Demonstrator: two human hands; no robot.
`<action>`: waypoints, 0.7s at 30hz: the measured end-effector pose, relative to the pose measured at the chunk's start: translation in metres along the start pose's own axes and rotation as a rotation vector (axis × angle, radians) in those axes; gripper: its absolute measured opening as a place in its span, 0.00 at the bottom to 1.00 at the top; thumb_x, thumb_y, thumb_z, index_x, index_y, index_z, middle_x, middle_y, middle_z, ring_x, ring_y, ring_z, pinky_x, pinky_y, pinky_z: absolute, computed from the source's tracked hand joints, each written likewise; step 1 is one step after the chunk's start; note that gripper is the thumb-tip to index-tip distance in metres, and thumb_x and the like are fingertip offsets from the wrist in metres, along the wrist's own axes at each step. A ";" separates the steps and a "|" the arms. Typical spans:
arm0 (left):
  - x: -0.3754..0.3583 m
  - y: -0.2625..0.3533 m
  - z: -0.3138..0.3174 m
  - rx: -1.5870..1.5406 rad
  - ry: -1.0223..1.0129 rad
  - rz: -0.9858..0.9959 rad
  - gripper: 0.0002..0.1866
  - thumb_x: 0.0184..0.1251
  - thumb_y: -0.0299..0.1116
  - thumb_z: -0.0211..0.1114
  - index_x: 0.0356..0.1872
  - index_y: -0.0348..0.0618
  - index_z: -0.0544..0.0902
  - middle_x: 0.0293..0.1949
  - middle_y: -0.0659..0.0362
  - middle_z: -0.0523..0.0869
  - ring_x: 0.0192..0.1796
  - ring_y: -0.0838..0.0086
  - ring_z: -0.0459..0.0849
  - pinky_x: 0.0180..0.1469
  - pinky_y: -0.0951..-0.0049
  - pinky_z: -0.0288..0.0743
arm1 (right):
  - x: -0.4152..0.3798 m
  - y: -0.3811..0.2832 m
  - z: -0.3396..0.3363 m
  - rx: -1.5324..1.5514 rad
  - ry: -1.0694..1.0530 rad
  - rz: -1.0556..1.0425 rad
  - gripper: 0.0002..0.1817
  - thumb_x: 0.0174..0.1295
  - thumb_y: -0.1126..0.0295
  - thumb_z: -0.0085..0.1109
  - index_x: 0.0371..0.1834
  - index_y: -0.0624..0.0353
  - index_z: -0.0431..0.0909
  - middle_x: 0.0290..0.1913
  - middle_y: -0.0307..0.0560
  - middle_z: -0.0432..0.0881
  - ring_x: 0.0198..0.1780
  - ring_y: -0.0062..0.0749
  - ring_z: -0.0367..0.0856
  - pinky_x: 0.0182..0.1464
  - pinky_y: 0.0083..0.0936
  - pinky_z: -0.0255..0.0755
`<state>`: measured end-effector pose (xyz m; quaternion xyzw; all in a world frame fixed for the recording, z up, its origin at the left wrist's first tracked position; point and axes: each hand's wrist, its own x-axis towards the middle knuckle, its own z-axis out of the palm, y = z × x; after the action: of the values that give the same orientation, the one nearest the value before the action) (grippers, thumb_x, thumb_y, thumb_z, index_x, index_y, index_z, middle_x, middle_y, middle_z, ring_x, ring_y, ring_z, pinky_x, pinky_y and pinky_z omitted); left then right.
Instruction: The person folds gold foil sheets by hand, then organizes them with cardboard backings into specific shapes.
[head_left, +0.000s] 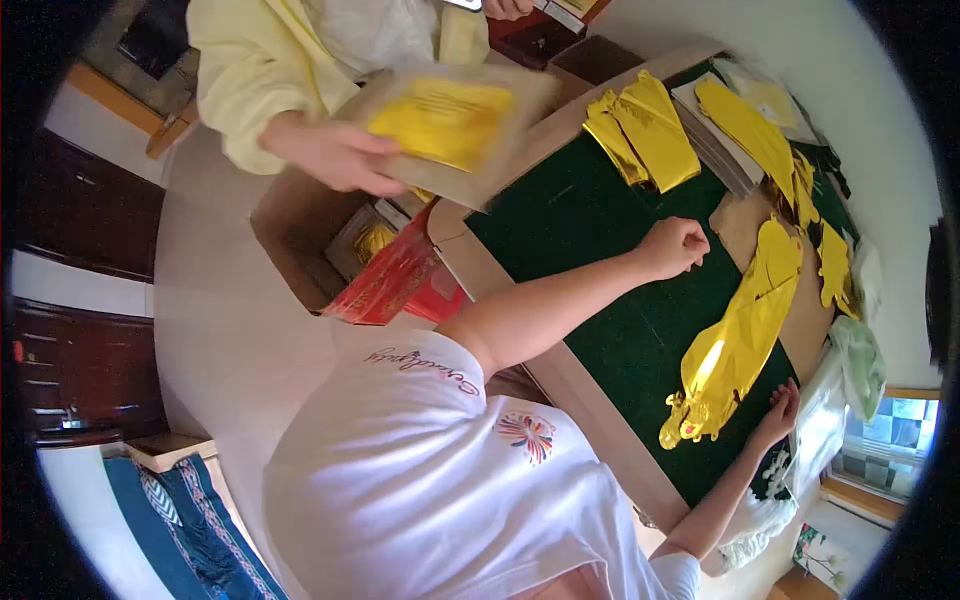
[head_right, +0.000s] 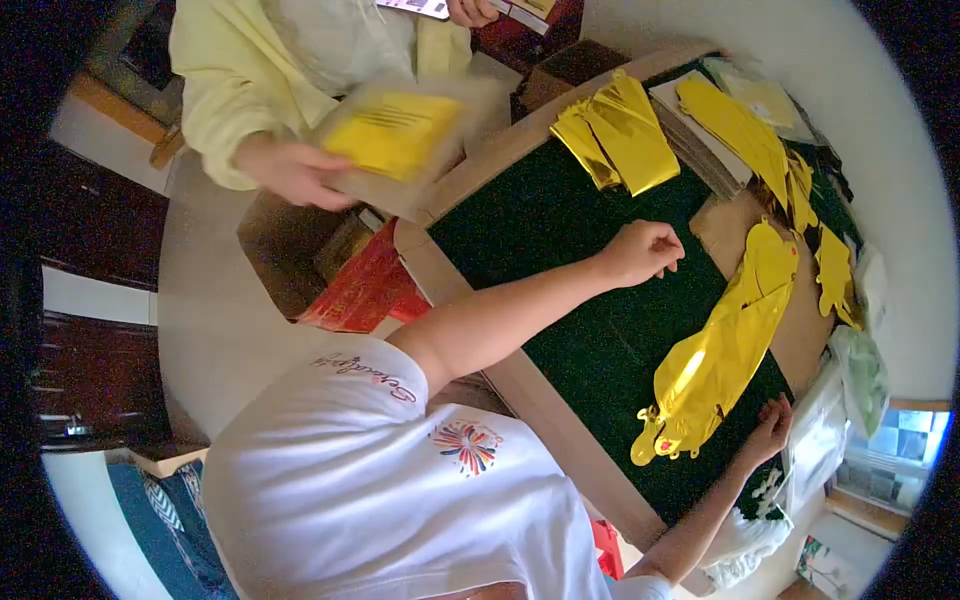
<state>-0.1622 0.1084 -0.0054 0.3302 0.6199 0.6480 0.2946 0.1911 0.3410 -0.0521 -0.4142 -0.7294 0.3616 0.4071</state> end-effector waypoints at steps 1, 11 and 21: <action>-0.002 0.005 -0.001 -0.063 -0.002 -0.002 0.07 0.63 0.30 0.61 0.31 0.36 0.80 0.25 0.57 0.85 0.25 0.75 0.83 0.29 0.74 0.76 | -0.001 -0.001 -0.003 -0.006 0.012 0.018 0.13 0.69 0.72 0.48 0.52 0.61 0.78 0.39 0.43 0.83 0.36 0.22 0.77 0.39 0.17 0.72; -0.168 0.056 -0.011 0.303 -0.359 0.416 0.11 0.56 0.26 0.68 0.41 0.42 0.81 0.42 0.56 0.82 0.48 0.61 0.80 0.50 0.66 0.75 | -0.006 -0.010 0.001 -0.013 0.039 0.028 0.13 0.69 0.72 0.49 0.52 0.62 0.79 0.37 0.41 0.82 0.35 0.20 0.76 0.39 0.17 0.72; -0.187 0.017 -0.060 1.102 -0.002 0.282 0.24 0.59 0.35 0.64 0.57 0.39 0.74 0.62 0.35 0.66 0.68 0.45 0.62 0.68 0.54 0.58 | -0.005 0.000 -0.005 -0.051 0.010 0.028 0.14 0.71 0.68 0.48 0.53 0.59 0.78 0.40 0.39 0.82 0.38 0.17 0.76 0.43 0.14 0.71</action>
<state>-0.0961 -0.0769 -0.0011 0.5154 0.8160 0.2615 -0.0097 0.1967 0.3380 -0.0519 -0.4367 -0.7303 0.3464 0.3949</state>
